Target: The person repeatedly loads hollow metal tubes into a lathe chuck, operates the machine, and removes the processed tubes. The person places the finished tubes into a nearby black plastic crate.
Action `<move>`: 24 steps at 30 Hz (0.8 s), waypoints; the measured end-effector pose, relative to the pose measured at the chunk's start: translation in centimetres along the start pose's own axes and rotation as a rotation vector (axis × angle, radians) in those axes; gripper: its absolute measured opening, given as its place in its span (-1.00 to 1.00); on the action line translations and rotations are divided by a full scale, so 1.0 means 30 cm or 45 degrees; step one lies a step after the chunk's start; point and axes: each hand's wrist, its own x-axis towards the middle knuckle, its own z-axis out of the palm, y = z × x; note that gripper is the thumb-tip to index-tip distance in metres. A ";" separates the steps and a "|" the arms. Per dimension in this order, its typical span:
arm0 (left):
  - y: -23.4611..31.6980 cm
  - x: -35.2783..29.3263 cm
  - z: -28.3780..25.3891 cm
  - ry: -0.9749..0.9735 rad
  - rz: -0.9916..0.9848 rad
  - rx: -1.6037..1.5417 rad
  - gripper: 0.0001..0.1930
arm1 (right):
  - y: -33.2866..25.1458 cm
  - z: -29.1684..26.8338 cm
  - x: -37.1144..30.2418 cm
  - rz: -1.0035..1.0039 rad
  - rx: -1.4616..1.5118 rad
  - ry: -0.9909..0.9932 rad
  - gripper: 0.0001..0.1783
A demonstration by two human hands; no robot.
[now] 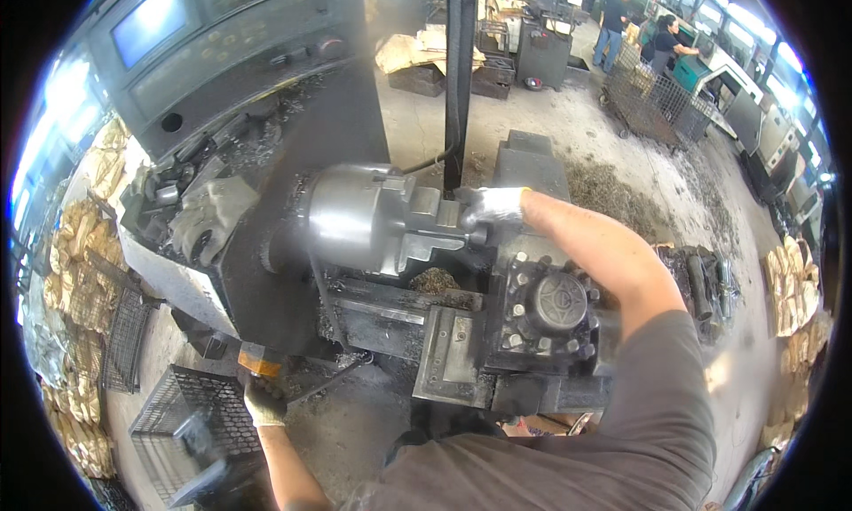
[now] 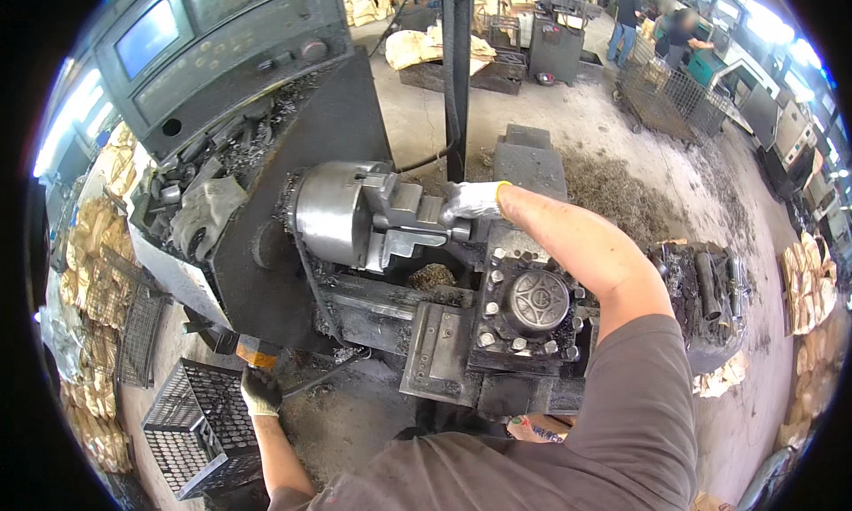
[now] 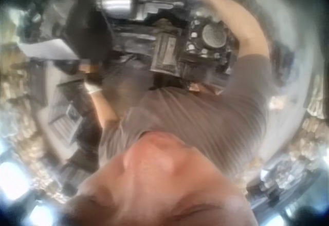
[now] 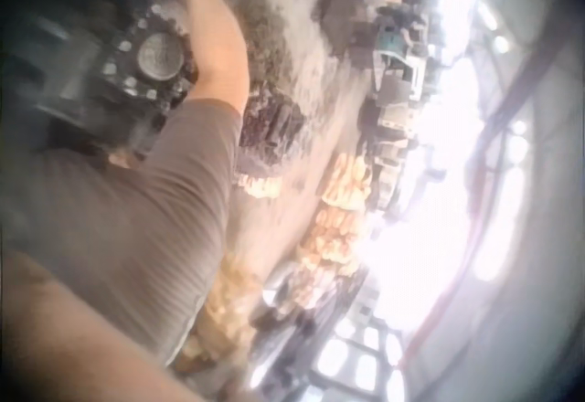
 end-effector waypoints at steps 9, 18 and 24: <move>-0.045 -0.116 0.066 0.439 0.613 0.514 -0.46 | -0.012 0.084 -0.406 0.058 -0.345 0.851 -0.23; 0.215 -0.466 0.847 -0.137 2.331 1.297 -0.49 | 1.090 0.997 -1.518 1.284 -0.064 2.077 -0.45; 0.403 -0.323 1.636 -0.129 2.205 1.758 -0.23 | 1.260 1.783 -1.303 1.355 0.581 0.834 -0.59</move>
